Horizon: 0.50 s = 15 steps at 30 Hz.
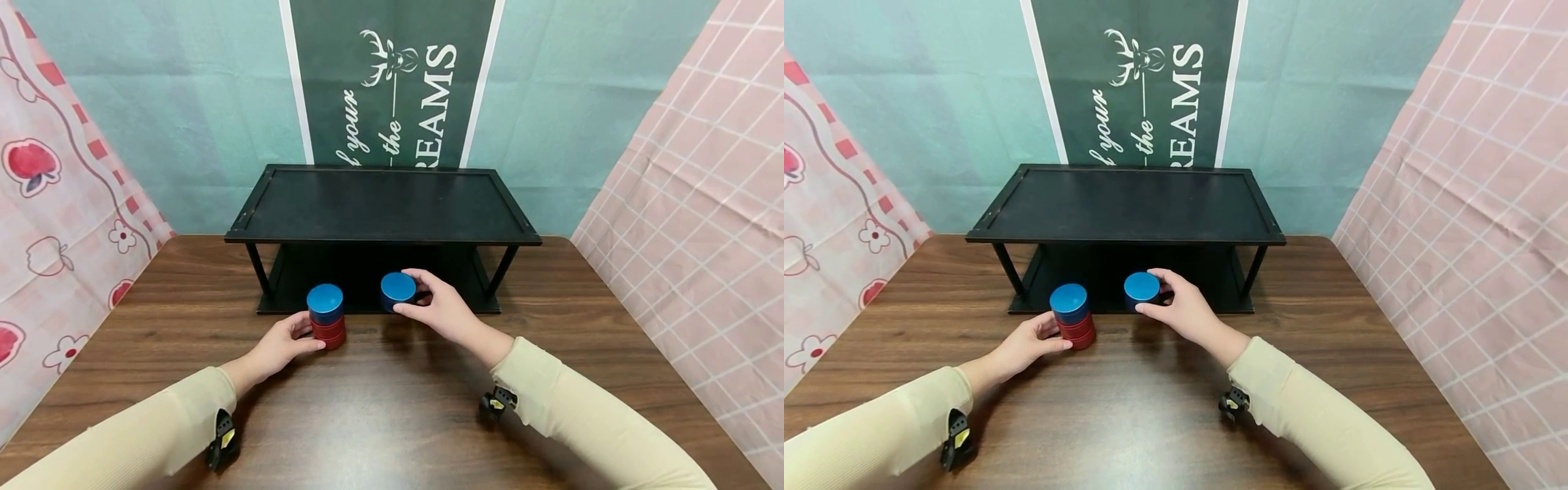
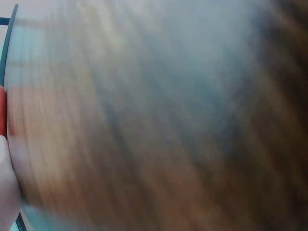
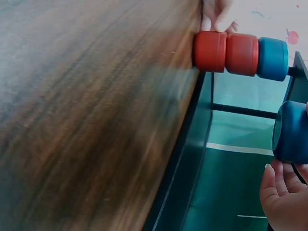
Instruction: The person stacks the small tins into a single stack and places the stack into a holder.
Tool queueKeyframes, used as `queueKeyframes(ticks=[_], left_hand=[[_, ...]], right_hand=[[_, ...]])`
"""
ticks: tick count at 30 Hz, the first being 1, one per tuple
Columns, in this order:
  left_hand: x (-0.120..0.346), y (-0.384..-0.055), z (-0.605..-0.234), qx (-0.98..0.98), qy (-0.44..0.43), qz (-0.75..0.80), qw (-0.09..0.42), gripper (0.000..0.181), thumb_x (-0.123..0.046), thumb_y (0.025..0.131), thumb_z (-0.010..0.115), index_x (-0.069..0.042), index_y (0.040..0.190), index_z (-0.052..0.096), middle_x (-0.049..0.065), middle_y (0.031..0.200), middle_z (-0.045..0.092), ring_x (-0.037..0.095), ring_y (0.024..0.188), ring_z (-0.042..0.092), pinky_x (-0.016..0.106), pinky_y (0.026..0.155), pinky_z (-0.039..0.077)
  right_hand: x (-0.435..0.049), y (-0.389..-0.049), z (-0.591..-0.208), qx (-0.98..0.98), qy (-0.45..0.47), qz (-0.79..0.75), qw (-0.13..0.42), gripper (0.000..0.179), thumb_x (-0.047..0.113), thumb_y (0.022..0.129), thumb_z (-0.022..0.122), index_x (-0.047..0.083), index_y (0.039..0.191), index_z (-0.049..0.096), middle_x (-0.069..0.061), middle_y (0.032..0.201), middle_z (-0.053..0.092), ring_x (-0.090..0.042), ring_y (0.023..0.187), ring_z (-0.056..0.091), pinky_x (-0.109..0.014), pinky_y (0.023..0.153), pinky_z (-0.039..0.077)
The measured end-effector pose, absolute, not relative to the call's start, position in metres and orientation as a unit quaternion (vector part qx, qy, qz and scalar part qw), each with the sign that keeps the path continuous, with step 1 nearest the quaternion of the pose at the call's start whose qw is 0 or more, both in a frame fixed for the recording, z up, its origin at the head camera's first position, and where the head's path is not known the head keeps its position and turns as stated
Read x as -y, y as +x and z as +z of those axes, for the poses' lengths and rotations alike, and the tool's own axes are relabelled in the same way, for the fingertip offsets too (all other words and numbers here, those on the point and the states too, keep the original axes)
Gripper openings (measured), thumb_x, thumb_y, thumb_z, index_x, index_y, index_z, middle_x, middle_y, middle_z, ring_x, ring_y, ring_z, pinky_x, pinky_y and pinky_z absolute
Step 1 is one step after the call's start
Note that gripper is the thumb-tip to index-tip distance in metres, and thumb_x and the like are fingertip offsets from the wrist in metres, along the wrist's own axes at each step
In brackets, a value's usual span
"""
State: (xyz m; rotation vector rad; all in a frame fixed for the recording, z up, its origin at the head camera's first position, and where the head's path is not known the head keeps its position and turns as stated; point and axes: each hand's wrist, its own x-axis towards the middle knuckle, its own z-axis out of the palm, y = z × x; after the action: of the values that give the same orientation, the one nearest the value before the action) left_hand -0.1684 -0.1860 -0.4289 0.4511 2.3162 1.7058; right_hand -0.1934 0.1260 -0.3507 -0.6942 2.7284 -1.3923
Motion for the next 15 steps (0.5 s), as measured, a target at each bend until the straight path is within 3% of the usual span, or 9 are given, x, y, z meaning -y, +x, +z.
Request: queueKeyframes(ticks=[15], left_hand=[[0.187,-0.169,-0.428,-0.788,0.155,0.584,0.115,0.058,-0.015,0.085,0.069,0.005,0.133,0.042,0.023,0.130,0.051,0.036,0.123,0.045,0.049,0.102,0.035]], right_hand=[[-0.116,-0.194,-0.334,-0.864,-0.219,-0.453,0.000,0.061,0.025,0.081,0.074,0.012,0.134,0.049,-0.004,0.120,0.057,-0.020,0.096,0.055,-0.035,0.081,0.051]])
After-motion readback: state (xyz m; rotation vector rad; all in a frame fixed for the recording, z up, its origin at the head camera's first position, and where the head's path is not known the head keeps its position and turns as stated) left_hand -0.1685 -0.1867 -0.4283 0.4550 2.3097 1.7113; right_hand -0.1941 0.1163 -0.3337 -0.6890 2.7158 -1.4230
